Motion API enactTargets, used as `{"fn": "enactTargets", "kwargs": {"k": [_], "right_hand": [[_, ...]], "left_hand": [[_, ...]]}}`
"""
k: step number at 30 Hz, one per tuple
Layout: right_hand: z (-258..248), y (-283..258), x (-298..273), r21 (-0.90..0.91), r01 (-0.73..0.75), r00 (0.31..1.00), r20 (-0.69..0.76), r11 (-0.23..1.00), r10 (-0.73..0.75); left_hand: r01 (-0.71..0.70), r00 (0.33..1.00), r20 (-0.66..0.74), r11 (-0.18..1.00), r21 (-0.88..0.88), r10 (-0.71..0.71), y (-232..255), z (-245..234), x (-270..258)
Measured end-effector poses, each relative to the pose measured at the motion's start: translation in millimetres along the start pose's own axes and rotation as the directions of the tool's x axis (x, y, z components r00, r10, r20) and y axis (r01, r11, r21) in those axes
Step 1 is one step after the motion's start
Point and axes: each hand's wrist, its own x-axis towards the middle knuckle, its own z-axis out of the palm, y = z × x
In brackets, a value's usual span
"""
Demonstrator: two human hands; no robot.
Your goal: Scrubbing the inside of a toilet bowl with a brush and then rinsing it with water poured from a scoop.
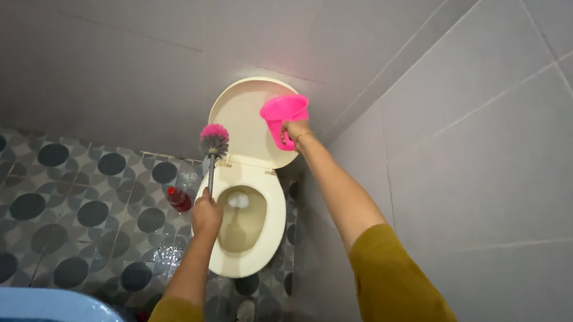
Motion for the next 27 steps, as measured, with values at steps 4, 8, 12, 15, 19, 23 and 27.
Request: {"fn": "enactTargets", "kwargs": {"k": [4,8,12,15,19,23,27], "right_hand": [[11.1,-10.9,-40.7,-0.077,0.037,0.992,-0.115,0.996,-0.046],[-2.7,28.5,-30.8,-0.047,-0.008,0.997,-0.076,0.999,0.004],[-28.6,85.9,-1.6,0.026,-0.116,0.992,-0.054,0.993,0.118],[-19.2,48.4,-45.7,-0.128,-0.212,0.973,-0.120,0.969,0.197],[-46.9,54.9,15.8,-0.283,-0.267,0.958,-0.186,0.921,0.220],[-64.5,56.8,26.9,-0.098,-0.211,0.949,-0.258,0.972,0.180],[-95.6,107.5,54.4,0.102,-0.121,0.967,-0.213,0.987,0.141]], "left_hand": [[0.076,0.996,0.038,0.995,0.060,-0.078,0.0,-4.3,2.9],[0.084,0.995,0.051,0.994,0.067,-0.087,-15.8,2.2,5.7],[0.059,0.998,0.029,0.993,0.106,-0.062,-35.9,17.4,8.8],[0.071,0.995,0.063,0.992,0.109,-0.078,-24.4,11.3,6.8],[0.054,0.996,0.062,0.992,0.116,-0.062,-15.1,17.5,12.6],[0.032,0.996,0.082,0.996,0.085,-0.039,8.3,11.3,5.8],[0.029,0.993,0.110,0.997,0.075,-0.037,21.1,8.6,2.1]]}}
